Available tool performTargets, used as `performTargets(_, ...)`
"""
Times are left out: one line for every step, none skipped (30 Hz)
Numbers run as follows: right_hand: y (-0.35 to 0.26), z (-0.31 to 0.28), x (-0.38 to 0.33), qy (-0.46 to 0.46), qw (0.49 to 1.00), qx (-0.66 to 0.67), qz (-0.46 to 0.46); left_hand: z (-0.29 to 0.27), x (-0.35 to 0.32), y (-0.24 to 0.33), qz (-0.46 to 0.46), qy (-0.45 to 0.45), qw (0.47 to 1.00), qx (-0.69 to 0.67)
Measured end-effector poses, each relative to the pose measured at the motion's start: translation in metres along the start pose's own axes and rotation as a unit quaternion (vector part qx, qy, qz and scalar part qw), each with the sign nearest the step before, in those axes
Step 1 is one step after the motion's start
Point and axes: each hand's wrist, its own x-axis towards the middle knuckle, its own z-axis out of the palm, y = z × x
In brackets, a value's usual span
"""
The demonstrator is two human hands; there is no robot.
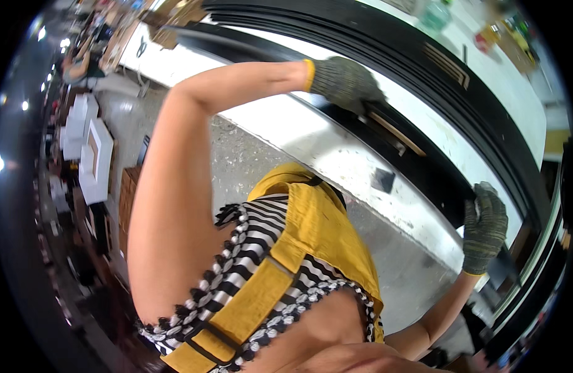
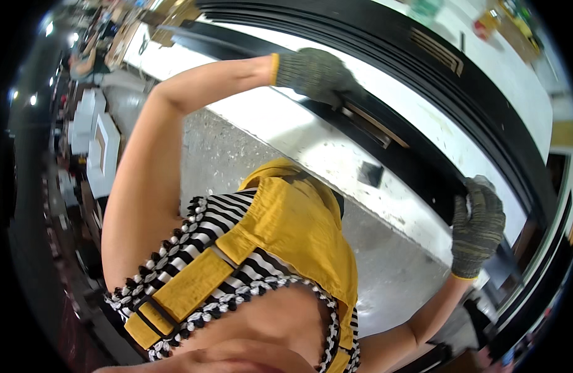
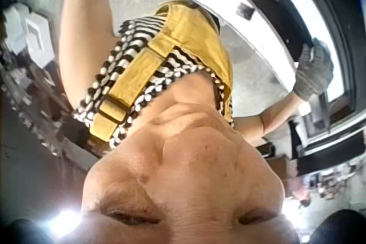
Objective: The person wipes the surface of long, black, ribbed planks with a cloth. They handle the planks one by one, wiping them thoroughly on a white workbench in a workshop setting.
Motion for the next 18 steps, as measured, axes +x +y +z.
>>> performTargets(-0.017,-0.001,0.008,-0.012,1.0,-0.005,0.0,0.001,0.005,-0.001,0.038,0.026,0.999,0.02)
performTargets(-0.034,0.001,0.024,-0.013,1.0,0.009,-0.015,-0.001,-0.004,0.001,0.019,0.03,0.999,0.007)
performTargets(-0.046,0.003,0.034,-0.018,0.999,0.018,-0.021,-0.003,-0.01,0.004,0.011,0.034,0.999,-0.006)
performTargets(-0.052,0.004,0.04,-0.021,1.0,0.01,-0.014,-0.005,-0.018,0.003,0.005,0.037,0.999,-0.019)
performTargets(-0.05,0.008,0.042,-0.024,1.0,0.02,-0.004,-0.001,-0.025,-0.005,-0.001,0.07,0.997,-0.011)
performTargets(-0.041,0.013,0.039,-0.033,0.999,0.029,0.009,0.009,-0.031,-0.014,-0.002,0.101,0.995,-0.009)
performTargets(-0.038,0.014,0.035,-0.043,0.998,0.039,0.024,0.017,-0.039,-0.022,-0.003,0.13,0.991,-0.007)
performTargets(-0.037,0.012,0.033,-0.018,0.998,0.068,0.003,0.008,-0.052,-0.028,-0.039,0.087,0.995,0.017)
performTargets(-0.042,0.011,0.034,-0.016,0.998,0.058,0.009,0.023,-0.067,-0.048,-0.082,0.098,0.991,0.035)
performTargets(-0.041,0.014,0.034,-0.016,0.998,0.057,0.005,0.03,-0.086,-0.063,-0.126,0.107,0.985,0.052)
performTargets(-0.042,0.014,0.035,-0.016,0.998,0.056,0.0,0.03,-0.102,-0.083,-0.187,0.073,0.979,0.036)
performTargets(-0.045,0.012,0.034,-0.013,0.999,0.044,0.01,0.031,-0.123,-0.104,-0.197,0.1,0.974,0.055)
performTargets(-0.046,0.011,0.033,-0.016,0.999,0.045,0.018,0.028,-0.137,-0.12,-0.221,0.09,0.967,0.085)
performTargets(-0.046,0.012,0.035,-0.015,0.998,0.051,0.02,0.036,-0.159,-0.142,-0.193,0.147,0.961,0.131)
performTargets(-0.046,0.013,0.037,-0.015,0.998,0.059,0.019,0.045,-0.176,-0.174,-0.171,0.169,0.956,0.167)
performTargets(-0.045,0.015,0.035,-0.01,0.998,0.052,0.019,0.033,-0.186,-0.177,-0.174,0.157,0.962,0.143)
performTargets(-0.044,0.013,0.033,-0.017,0.998,0.051,0.031,0.018,-0.196,-0.181,-0.175,0.146,0.966,0.12)
performTargets(-0.044,0.014,0.034,-0.02,0.997,0.059,0.034,0.027,-0.21,-0.197,-0.166,0.182,0.964,0.096)
